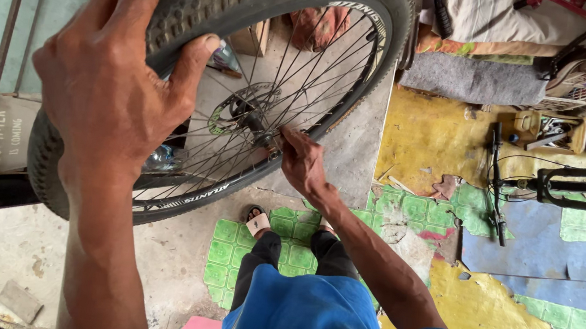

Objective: The person removes the rear wheel from a bicycle using a wrench, then uses a small tool to adjust the spokes and hub area. The wheel is held and rotated while the person works on the hub and spokes.

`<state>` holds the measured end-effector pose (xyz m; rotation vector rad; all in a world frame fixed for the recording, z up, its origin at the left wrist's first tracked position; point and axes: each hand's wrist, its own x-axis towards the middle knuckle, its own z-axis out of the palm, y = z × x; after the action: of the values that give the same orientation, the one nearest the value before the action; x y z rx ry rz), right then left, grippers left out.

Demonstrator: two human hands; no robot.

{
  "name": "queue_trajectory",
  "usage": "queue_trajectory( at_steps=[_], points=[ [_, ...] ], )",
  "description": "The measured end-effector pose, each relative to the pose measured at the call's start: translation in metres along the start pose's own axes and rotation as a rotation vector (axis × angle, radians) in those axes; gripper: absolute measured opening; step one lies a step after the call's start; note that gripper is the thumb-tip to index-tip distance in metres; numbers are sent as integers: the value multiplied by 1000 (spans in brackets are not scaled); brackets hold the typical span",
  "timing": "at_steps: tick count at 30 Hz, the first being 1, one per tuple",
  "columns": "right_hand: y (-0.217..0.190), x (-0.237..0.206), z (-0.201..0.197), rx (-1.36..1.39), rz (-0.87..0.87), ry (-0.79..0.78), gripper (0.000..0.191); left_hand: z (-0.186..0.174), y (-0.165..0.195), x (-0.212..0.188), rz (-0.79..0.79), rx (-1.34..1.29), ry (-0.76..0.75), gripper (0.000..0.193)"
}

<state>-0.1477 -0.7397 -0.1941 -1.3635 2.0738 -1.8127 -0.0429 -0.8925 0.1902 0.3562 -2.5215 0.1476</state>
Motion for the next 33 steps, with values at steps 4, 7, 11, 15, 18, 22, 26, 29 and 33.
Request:
queue_trajectory(
  at_steps=[4,7,11,15,18,22,26,29,33],
  points=[
    [3,13,-14,-19,60,-135,31,1,-1,0,1,-3,4,45],
    [7,22,-22,-11,104,-233,25,1,0,2,14,12,40,49],
    [7,26,-23,51,9,-216,17,0,0,1,9,-38,20,47],
    [3,23,-19,-23,37,-134,21,2,0,1,4,-12,33,50],
    [-4,12,-7,2,52,-143,25,2,-2,0,16,-11,31,48],
    [-1,1,1,-25,2,13,28,1,-2,-2,7,-6,14,45],
    [12,-3,-1,-156,47,-16,37,0,-1,-1,17,-7,25,43],
    [18,-5,-5,-122,25,-48,35,0,0,0,6,-13,15,44],
    [38,11,-23,-183,-179,-26,37,0,-1,2,15,-6,18,44]
  ],
)
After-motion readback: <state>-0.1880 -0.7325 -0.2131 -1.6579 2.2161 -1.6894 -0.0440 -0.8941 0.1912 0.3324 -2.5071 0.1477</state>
